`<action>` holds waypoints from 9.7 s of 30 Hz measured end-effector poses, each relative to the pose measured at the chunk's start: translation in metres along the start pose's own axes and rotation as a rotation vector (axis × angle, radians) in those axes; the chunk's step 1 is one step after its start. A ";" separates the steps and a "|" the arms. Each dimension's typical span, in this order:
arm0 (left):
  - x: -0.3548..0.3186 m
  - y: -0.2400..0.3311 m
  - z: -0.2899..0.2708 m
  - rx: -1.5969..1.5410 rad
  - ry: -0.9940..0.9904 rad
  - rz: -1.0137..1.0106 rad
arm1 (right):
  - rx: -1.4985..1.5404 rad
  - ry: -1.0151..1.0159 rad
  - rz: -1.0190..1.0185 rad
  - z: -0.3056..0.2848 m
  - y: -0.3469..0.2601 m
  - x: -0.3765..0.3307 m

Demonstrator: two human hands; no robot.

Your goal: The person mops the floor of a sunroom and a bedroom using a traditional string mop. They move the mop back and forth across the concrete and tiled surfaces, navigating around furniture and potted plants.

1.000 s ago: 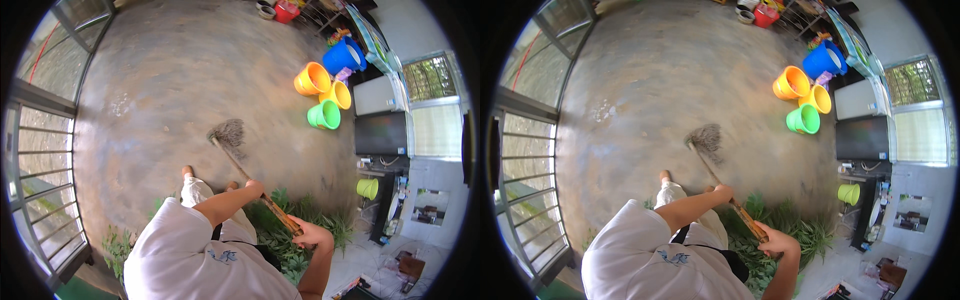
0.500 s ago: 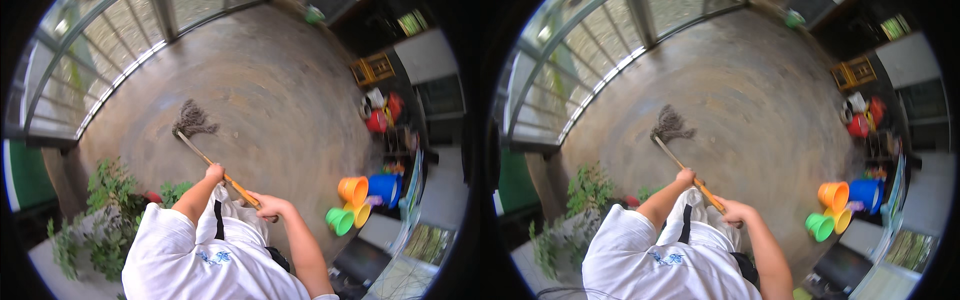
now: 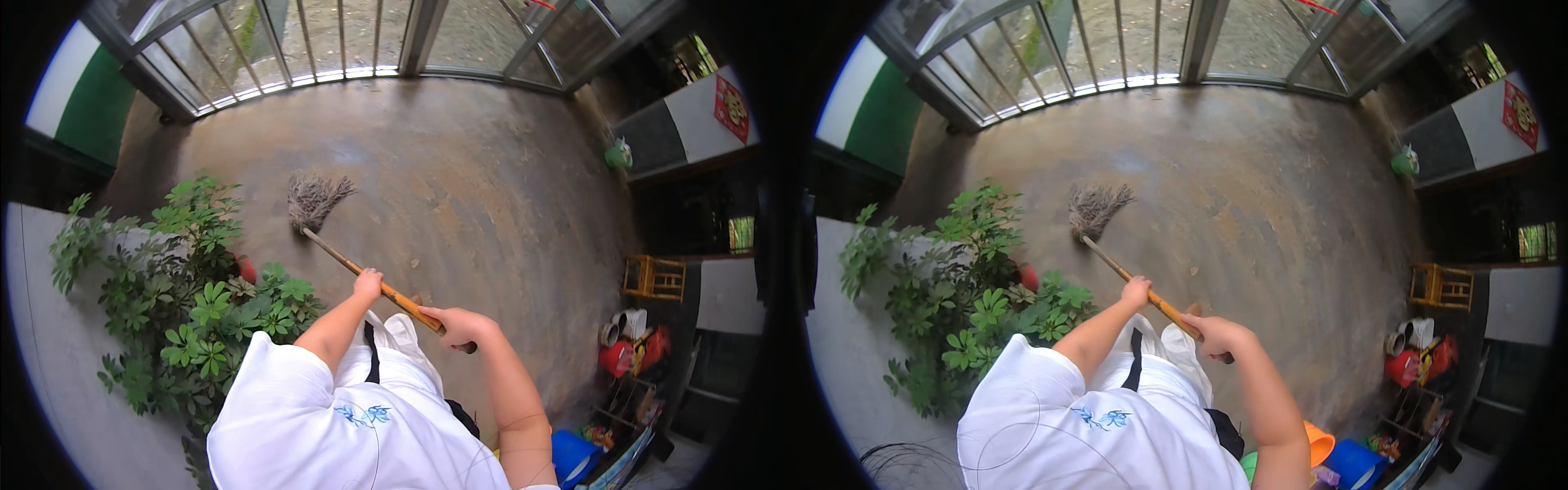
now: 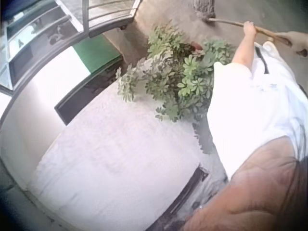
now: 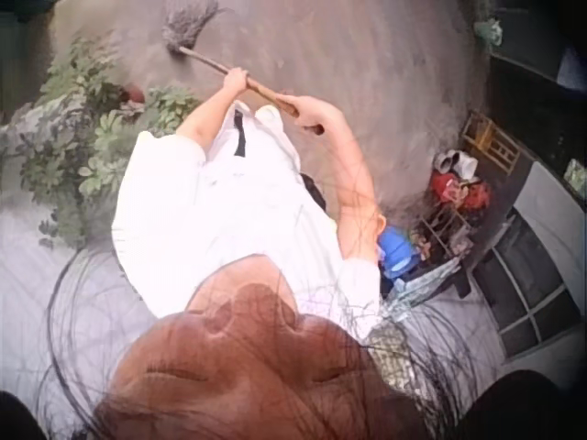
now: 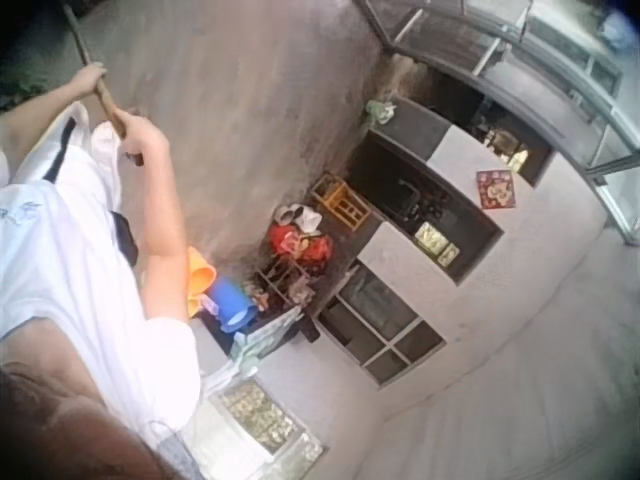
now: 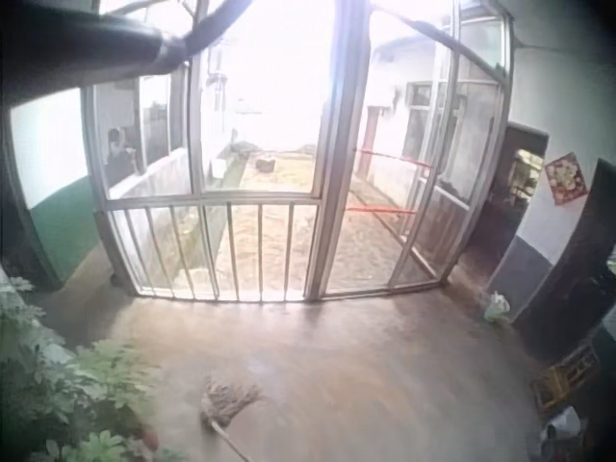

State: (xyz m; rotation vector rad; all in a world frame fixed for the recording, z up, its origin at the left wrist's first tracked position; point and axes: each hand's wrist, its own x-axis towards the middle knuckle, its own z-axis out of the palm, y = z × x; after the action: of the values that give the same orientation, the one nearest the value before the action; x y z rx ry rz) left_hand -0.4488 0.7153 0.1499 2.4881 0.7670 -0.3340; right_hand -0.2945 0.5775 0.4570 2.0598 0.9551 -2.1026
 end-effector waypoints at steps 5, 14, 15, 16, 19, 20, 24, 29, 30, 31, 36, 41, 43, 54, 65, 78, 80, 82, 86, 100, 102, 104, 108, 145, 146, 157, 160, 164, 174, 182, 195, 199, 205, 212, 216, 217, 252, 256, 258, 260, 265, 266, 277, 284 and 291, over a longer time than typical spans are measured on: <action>0.003 0.053 0.002 -0.010 -0.216 -0.162 | -0.191 0.005 -0.004 -0.053 0.022 -0.022; 0.021 0.059 -0.020 -0.332 -0.076 -0.381 | -0.819 0.157 -0.155 -0.128 -0.036 0.000; 0.028 0.054 -0.021 -0.365 -0.008 -0.401 | -0.866 0.162 -0.160 -0.137 -0.052 0.000; 0.039 0.048 -0.028 -0.409 0.060 -0.387 | -0.917 0.171 -0.167 -0.148 -0.070 -0.002; 0.079 0.037 -0.057 -0.491 0.213 -0.505 | -0.955 0.278 -0.193 -0.180 -0.113 -0.001; 0.094 0.029 -0.070 -0.493 0.240 -0.523 | -0.975 0.302 -0.188 -0.189 -0.131 -0.001; 0.152 -0.011 -0.133 -0.531 0.470 -0.602 | -1.046 0.374 -0.162 -0.230 -0.204 0.006; 0.209 -0.091 -0.194 -0.534 0.579 -0.621 | -1.177 0.439 -0.288 -0.270 -0.274 0.061; 0.217 -0.105 -0.203 -0.547 0.608 -0.644 | -1.233 0.426 -0.313 -0.275 -0.289 0.070; 0.225 -0.119 -0.212 -0.552 0.635 -0.662 | -1.282 0.417 -0.340 -0.281 -0.304 0.079; 0.259 -0.179 -0.236 -0.625 0.704 -0.748 | -1.381 0.339 -0.423 -0.316 -0.348 0.132; 0.286 -0.226 -0.245 -0.552 0.649 -0.852 | -1.385 0.216 -0.412 -0.355 -0.374 0.194; 0.302 -0.248 -0.247 -0.531 0.591 -0.917 | -1.362 0.170 -0.425 -0.377 -0.386 0.218; 0.400 -0.387 -0.264 -0.301 0.386 -1.037 | -0.929 -0.043 -0.464 -0.483 -0.458 0.371; 0.356 -0.598 -0.378 -0.089 0.429 -1.071 | -0.586 -0.028 -0.524 -0.409 -0.631 0.484; 0.268 -0.729 -0.498 -2.316 1.245 -0.917 | -0.980 0.050 -0.662 -0.268 -0.905 0.595; 0.260 -0.757 -0.511 -2.470 1.395 -0.782 | -0.981 0.048 -0.663 -0.251 -0.941 0.602; 0.247 -0.787 -0.528 -2.566 1.409 -0.792 | -1.006 0.037 -0.674 -0.237 -0.969 0.617; 0.222 -0.856 -0.549 -2.582 1.472 -0.701 | -1.107 -0.034 -0.625 -0.204 -1.039 0.638; 0.103 -1.143 -0.658 -2.395 1.136 -0.998 | -0.610 -0.223 -0.611 -0.091 -1.289 0.781; 0.089 -1.181 -0.658 -2.458 1.168 -0.986 | -0.524 -0.251 -0.524 -0.069 -1.332 0.771; 0.078 -1.225 -0.647 -2.558 1.154 -0.919 | -0.533 -0.237 -0.477 -0.046 -1.367 0.775; 0.034 -1.298 -0.662 -2.506 1.165 -0.945 | -0.437 -0.313 -0.453 0.005 -1.433 0.804; -0.207 -1.948 -0.856 -2.147 0.877 -1.438 | 0.181 -0.589 -0.009 0.278 -2.048 1.029; -0.198 -1.953 -0.857 -2.194 0.876 -1.377 | 0.186 -0.569 0.023 0.262 -2.054 1.030; -0.124 -1.916 -0.869 -2.425 0.324 -1.169 | 0.170 -0.507 0.081 0.118 -2.038 0.932; -0.089 -1.886 -0.898 -2.339 0.092 -1.087 | 0.062 -0.414 0.001 0.075 -2.029 0.899; -0.028 -1.842 -0.949 -2.310 -0.068 -0.936 | 0.021 -0.287 -0.026 0.010 -2.004 0.868; 0.124 -1.799 -1.013 -2.063 -0.367 -0.738 | 0.250 0.126 -0.024 -0.084 -1.960 0.832; 0.215 -1.896 -1.043 -1.676 -0.160 -0.784 | 0.743 0.269 -0.167 -0.081 -2.004 0.949; 0.312 -2.088 -1.195 -1.944 -0.213 -0.772 | 1.003 0.396 -0.241 -0.174 -2.242 1.125; 0.354 -2.155 -1.249 -1.829 -0.293 -0.711 | 1.152 0.366 -0.181 -0.212 -2.325 1.151; 0.423 -2.234 -1.319 -1.710 -0.342 -0.708 | 1.258 0.369 -0.205 -0.274 -2.420 1.196; 0.547 -2.288 -1.387 -1.740 -0.291 -0.691 | 1.299 0.319 -0.250 -0.397 -2.475 1.265; 0.635 -2.326 -1.425 -1.730 -0.333 -0.646 | 1.246 0.315 -0.216 -0.484 -2.523 1.292; 0.655 -2.338 -1.433 -1.713 -0.352 -0.680 | 1.232 0.314 -0.222 -0.501 -2.536 1.300; 1.285 -2.594 -1.847 -1.268 -0.497 -0.622 | 1.310 0.346 -0.257 -1.154 -2.914 1.536; 1.370 -2.598 -1.899 -1.230 -0.442 -0.627 | 1.293 0.353 -0.258 -1.245 -2.932 1.576; 1.413 -2.618 -1.905 -1.348 -0.497 -0.644 | 1.296 0.330 -0.231 -1.287 -2.950 1.588; 1.452 -2.634 -1.918 -1.287 -0.438 -0.666 | 1.270 0.332 -0.215 -1.326 -2.972 1.593; 1.523 -2.642 -1.981 -1.321 -0.415 -0.675 | 1.271 0.327 -0.192 -1.411 -3.010 1.607; 1.539 -2.648 -1.982 -1.352 -0.419 -0.685 | 1.265 0.325 -0.187 -1.425 -3.016 1.610; 1.709 -2.736 -2.121 -1.115 -0.515 -0.667 | 1.411 0.379 -0.208 -1.591 -3.140 1.689; 1.813 -2.800 -2.182 -0.853 -0.427 -0.641 | 1.498 0.398 -0.261 -1.679 -3.218 1.744; 1.945 -2.839 -2.244 -1.165 -0.488 -0.630 | 1.323 0.535 -0.231 -1.817 -3.271 1.788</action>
State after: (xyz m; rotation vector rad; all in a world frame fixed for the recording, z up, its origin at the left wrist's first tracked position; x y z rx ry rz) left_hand -0.3394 4.8225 0.1815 1.0001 1.0836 -0.4918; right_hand -0.3288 4.7179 0.2216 3.2601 -0.5226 -2.6988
